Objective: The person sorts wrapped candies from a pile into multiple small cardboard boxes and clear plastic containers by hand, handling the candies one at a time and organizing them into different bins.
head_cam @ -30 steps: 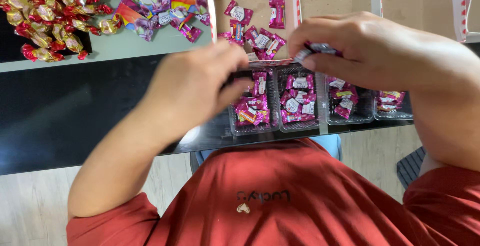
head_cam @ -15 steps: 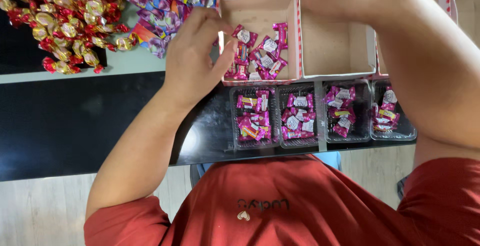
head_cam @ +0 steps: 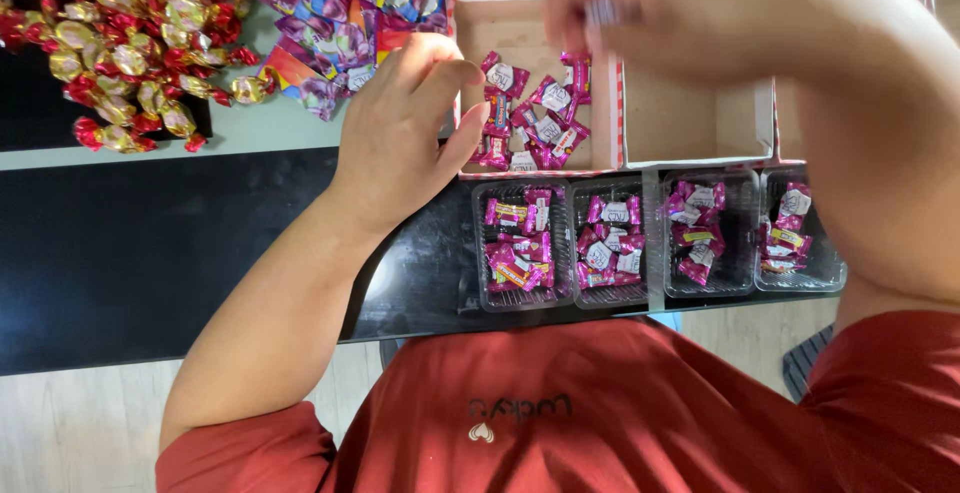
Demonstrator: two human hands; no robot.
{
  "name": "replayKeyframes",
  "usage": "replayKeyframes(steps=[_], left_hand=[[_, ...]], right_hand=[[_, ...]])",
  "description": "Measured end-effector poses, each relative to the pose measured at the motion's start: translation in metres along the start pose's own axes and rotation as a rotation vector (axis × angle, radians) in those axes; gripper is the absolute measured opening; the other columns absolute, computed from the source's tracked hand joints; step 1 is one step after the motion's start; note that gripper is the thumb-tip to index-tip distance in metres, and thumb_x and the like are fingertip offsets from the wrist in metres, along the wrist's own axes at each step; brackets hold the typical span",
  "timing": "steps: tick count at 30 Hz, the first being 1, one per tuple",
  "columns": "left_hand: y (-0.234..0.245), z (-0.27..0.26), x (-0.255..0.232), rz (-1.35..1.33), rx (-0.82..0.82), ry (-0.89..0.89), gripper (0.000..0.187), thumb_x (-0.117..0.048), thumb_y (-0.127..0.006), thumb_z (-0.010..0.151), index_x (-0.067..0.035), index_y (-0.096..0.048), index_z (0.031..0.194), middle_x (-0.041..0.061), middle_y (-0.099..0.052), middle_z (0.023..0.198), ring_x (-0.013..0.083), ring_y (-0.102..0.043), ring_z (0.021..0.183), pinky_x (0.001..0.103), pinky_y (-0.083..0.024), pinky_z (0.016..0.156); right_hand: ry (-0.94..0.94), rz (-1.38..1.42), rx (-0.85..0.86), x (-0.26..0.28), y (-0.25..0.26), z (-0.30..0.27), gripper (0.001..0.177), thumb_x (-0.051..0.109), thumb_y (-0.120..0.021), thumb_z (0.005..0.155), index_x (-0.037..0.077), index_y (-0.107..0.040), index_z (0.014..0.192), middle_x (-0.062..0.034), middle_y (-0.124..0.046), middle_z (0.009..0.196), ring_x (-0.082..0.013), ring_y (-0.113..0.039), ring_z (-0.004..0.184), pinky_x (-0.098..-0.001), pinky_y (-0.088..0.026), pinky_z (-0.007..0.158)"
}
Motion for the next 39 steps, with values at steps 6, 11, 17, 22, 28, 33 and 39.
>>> replayKeyframes(steps=[6, 11, 17, 22, 28, 33, 39], left_hand=[[0.007, 0.004, 0.000, 0.024, -0.007, 0.005, 0.020, -0.012, -0.078, 0.097, -0.009, -0.064, 0.111, 0.008, -0.060, 0.117, 0.0273, -0.066, 0.103, 0.041, -0.054, 0.086], [0.055, 0.008, 0.017, 0.182, -0.153, -0.005, 0.015, -0.004, -0.075, 0.098, -0.006, -0.064, 0.108, 0.009, -0.065, 0.110, 0.0279, -0.066, 0.100, 0.041, -0.055, 0.090], [0.084, -0.020, 0.070, 0.023, 0.138, 0.367, 0.029, -0.017, -0.080, 0.090, -0.004, -0.069, 0.113, 0.014, -0.071, 0.101, 0.0300, -0.070, 0.094, 0.042, -0.055, 0.080], [0.071, -0.039, 0.088, 0.290, 0.272, 0.295, 0.033, -0.018, -0.085, 0.080, -0.003, -0.072, 0.106, 0.020, -0.071, 0.096, 0.0408, -0.068, 0.092, 0.049, -0.052, 0.079], [0.079, -0.041, 0.125, 0.422, 0.283, 0.658, 0.027, -0.016, -0.082, 0.081, -0.008, -0.073, 0.104, 0.019, -0.073, 0.097, 0.0390, -0.069, 0.096, 0.050, -0.052, 0.082], [0.067, -0.044, 0.135, 0.412, 0.246, 0.608, 0.040, -0.013, -0.082, 0.077, -0.005, -0.067, 0.114, 0.019, -0.073, 0.096, 0.0381, -0.070, 0.096, 0.049, -0.054, 0.079], [0.050, -0.042, 0.149, 0.567, 0.287, 0.579, 0.023, -0.012, -0.076, 0.082, 0.000, -0.070, 0.101, 0.021, -0.073, 0.094, 0.0377, -0.072, 0.090, 0.047, -0.058, 0.072]], right_hand=[[-0.085, 0.269, 0.492, 0.054, -0.029, -0.074, 0.041, 0.022, -0.059, 0.093, 0.019, -0.068, 0.132, 0.0010, -0.073, 0.128, -0.0274, -0.069, 0.101, -0.0403, -0.056, 0.084], [0.362, 0.164, 0.088, 0.065, -0.017, -0.064, 0.034, 0.019, -0.055, 0.099, 0.007, -0.061, 0.130, -0.0117, -0.065, 0.131, -0.0339, -0.066, 0.113, -0.0420, -0.054, 0.092], [0.232, 0.171, 0.100, 0.089, -0.015, -0.012, 0.033, 0.019, -0.061, 0.096, 0.009, -0.065, 0.127, -0.0105, -0.067, 0.122, -0.0314, -0.068, 0.097, -0.0429, -0.055, 0.083], [0.603, -0.079, -0.092, 0.128, -0.049, 0.048, 0.018, 0.012, -0.063, 0.093, 0.004, -0.064, 0.109, -0.0137, -0.065, 0.107, -0.0365, -0.069, 0.104, -0.0462, -0.057, 0.088], [0.180, -0.453, 0.302, 0.128, -0.109, 0.092, 0.040, 0.012, -0.072, 0.078, 0.003, -0.061, 0.115, -0.0180, -0.068, 0.102, -0.0349, -0.072, 0.091, -0.0441, -0.059, 0.069], [0.129, -0.504, 0.203, 0.123, -0.120, 0.101, 0.055, 0.006, -0.072, 0.065, 0.001, -0.059, 0.118, -0.0208, -0.068, 0.100, -0.0350, -0.073, 0.085, -0.0440, -0.059, 0.064], [0.033, -0.321, 0.360, 0.107, -0.114, 0.104, 0.027, 0.013, -0.064, 0.089, 0.003, -0.064, 0.115, -0.0224, -0.069, 0.099, -0.0428, -0.070, 0.091, -0.0514, -0.056, 0.079]])
Point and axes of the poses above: each hand's wrist, its own z-axis towards the middle knuckle, its own y-axis out of the back of the hand, x = y × z, the point moved 4 cm from there along z, towards the middle knuckle
